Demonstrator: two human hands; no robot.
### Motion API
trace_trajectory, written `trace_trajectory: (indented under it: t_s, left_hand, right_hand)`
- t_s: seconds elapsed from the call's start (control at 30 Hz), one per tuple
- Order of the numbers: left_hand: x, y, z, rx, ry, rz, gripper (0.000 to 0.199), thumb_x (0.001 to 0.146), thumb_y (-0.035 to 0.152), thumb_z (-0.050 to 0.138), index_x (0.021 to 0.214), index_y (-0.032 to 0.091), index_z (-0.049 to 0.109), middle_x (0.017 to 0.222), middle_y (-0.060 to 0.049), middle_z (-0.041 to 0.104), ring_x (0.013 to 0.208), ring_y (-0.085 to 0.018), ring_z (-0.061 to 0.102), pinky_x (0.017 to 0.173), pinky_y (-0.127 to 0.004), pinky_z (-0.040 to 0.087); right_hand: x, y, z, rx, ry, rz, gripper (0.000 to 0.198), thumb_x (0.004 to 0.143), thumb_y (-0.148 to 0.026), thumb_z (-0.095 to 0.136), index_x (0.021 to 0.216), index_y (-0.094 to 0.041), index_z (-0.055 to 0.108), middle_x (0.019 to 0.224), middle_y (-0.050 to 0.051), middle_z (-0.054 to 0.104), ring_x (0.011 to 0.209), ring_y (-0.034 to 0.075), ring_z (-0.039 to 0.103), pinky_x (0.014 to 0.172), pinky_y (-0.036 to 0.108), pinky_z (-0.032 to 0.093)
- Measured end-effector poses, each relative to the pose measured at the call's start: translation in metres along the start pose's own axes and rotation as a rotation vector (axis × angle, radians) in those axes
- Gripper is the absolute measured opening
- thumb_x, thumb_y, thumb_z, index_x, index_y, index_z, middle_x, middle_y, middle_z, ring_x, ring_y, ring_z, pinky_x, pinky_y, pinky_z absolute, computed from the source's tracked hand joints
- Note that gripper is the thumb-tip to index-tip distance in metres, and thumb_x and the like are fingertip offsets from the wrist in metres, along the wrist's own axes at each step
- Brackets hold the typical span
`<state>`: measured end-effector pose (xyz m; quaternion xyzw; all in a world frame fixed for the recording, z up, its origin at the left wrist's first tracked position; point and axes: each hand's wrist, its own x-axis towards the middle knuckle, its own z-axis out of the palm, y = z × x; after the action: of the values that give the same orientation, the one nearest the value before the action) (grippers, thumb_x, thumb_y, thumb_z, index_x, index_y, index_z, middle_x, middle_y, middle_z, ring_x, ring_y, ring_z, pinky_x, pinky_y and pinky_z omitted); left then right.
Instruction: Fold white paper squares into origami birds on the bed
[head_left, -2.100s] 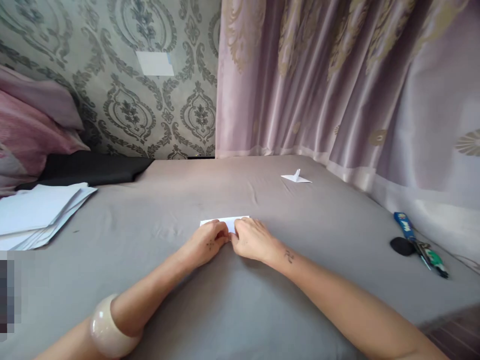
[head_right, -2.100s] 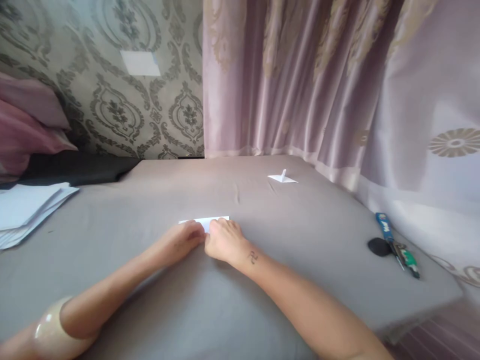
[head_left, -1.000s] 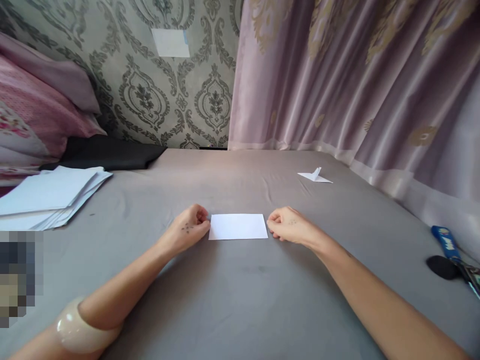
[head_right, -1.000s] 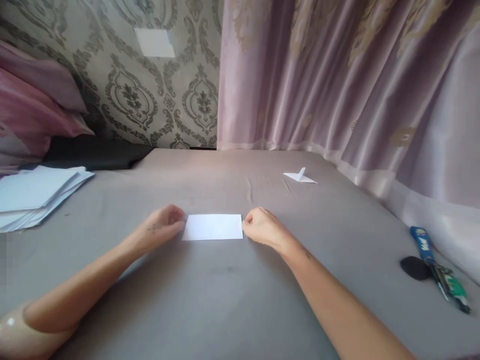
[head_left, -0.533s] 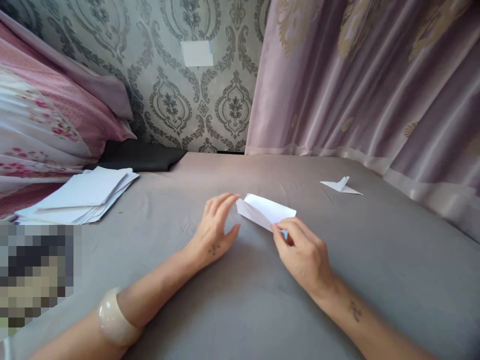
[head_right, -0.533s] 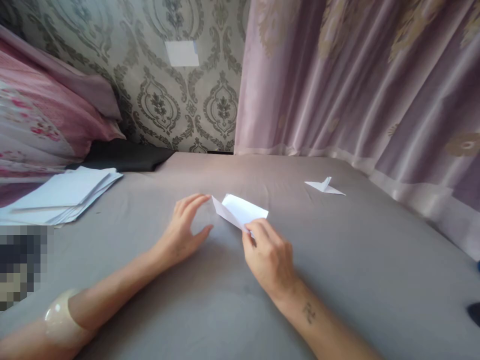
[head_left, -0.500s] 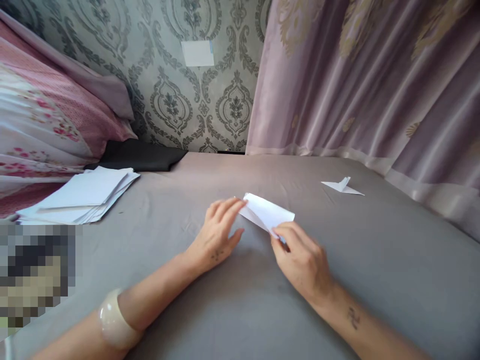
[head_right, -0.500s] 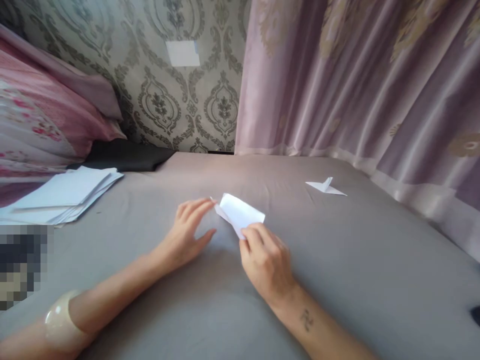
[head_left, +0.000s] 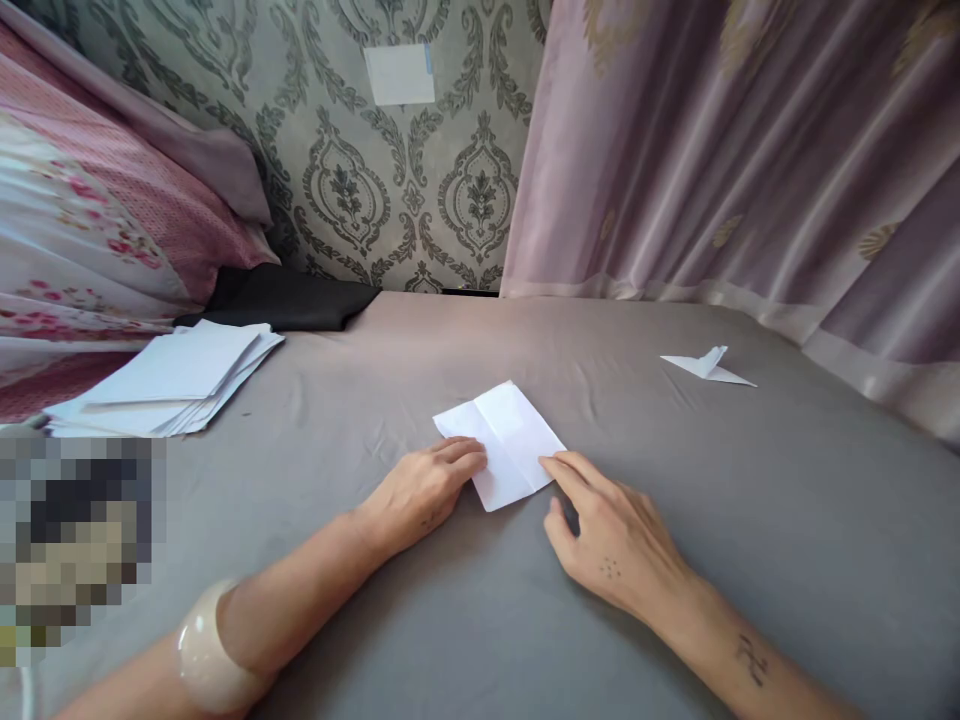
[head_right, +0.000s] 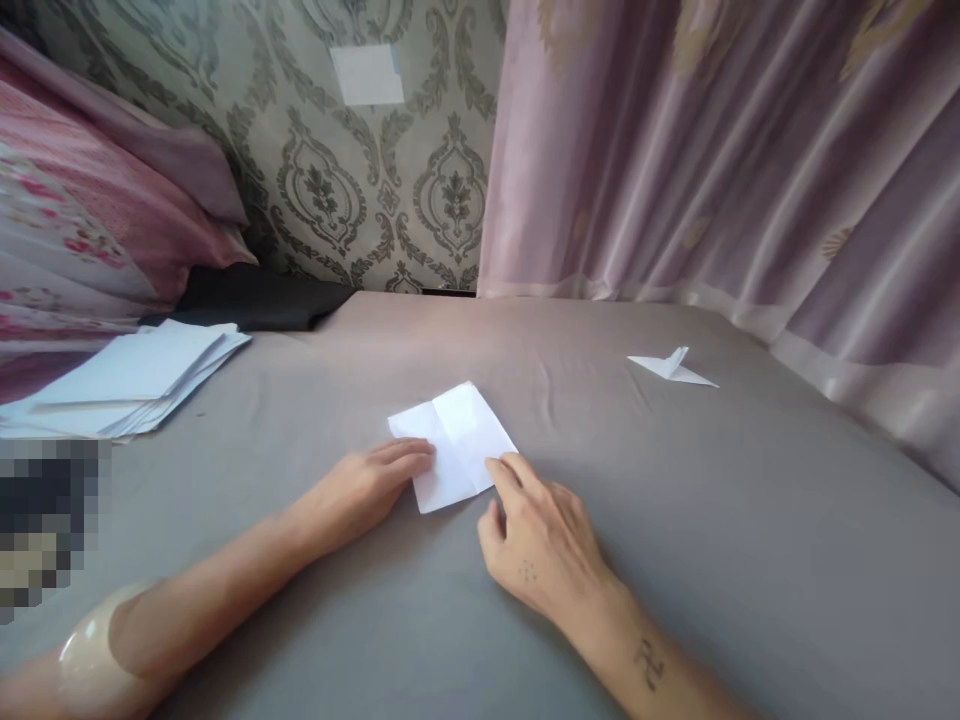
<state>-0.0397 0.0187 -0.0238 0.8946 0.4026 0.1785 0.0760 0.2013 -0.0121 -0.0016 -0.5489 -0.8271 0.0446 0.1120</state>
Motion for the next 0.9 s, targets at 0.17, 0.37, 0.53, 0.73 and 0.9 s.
trace_trajectory:
  t_s: [0.17, 0.37, 0.53, 0.73, 0.9]
  left_hand:
    - [0.004, 0.0, -0.006, -0.254, 0.003, -0.237, 0.028, 0.097, 0.023, 0.035, 0.118, 0.023, 0.052, 0.12, -0.008, 0.066, 0.106, -0.02, 0.065, 0.09, -0.032, 0.052]
    - [0.007, 0.006, -0.02, -0.469, -0.006, -0.275, 0.025, 0.094, 0.026, 0.042, 0.114, 0.023, 0.055, 0.125, -0.006, 0.064, 0.112, -0.02, 0.062, 0.096, -0.034, 0.049]
    - [0.004, 0.007, -0.015, -0.497, -0.09, -0.158, 0.03, 0.085, 0.014, 0.048, 0.112, 0.02, 0.058, 0.126, -0.008, 0.063, 0.109, -0.02, 0.062, 0.091, -0.033, 0.05]
    - [0.007, 0.012, -0.015, -0.321, -0.076, -0.05, 0.018, 0.091, 0.031, 0.053, 0.098, 0.024, 0.069, 0.104, -0.004, 0.072, 0.099, -0.021, 0.06, 0.091, -0.037, 0.041]
    - [0.015, 0.018, -0.017, -0.406, -0.028, -0.436, 0.036, 0.093, 0.044, 0.046, 0.08, 0.018, 0.069, 0.078, -0.003, 0.069, 0.078, -0.019, 0.06, 0.073, -0.031, 0.042]
  right_hand:
    - [0.007, 0.015, 0.006, 0.028, 0.105, -0.071, 0.059, 0.073, -0.008, 0.047, 0.129, -0.027, 0.053, 0.125, 0.008, 0.054, 0.098, 0.023, 0.057, 0.084, 0.038, 0.046]
    - [0.019, 0.037, 0.008, 0.273, 0.262, -0.131, 0.046, 0.078, -0.01, 0.053, 0.119, -0.028, 0.062, 0.113, 0.006, 0.057, 0.098, 0.02, 0.055, 0.091, 0.039, 0.042]
    - [0.016, 0.042, 0.001, 0.246, 0.01, -0.263, 0.042, 0.081, -0.005, 0.052, 0.11, -0.032, 0.067, 0.104, 0.003, 0.06, 0.091, 0.017, 0.054, 0.083, 0.035, 0.039]
    - [0.012, 0.03, -0.008, 0.307, -0.092, -0.202, 0.021, 0.092, -0.021, 0.05, 0.087, -0.028, 0.069, 0.094, 0.0, 0.062, 0.085, 0.016, 0.054, 0.085, 0.033, 0.04]
    - [0.017, 0.028, -0.002, 0.519, -0.117, 0.168, 0.037, 0.094, -0.042, 0.042, 0.069, -0.021, 0.06, 0.094, 0.002, 0.063, 0.074, 0.015, 0.057, 0.065, 0.026, 0.043]
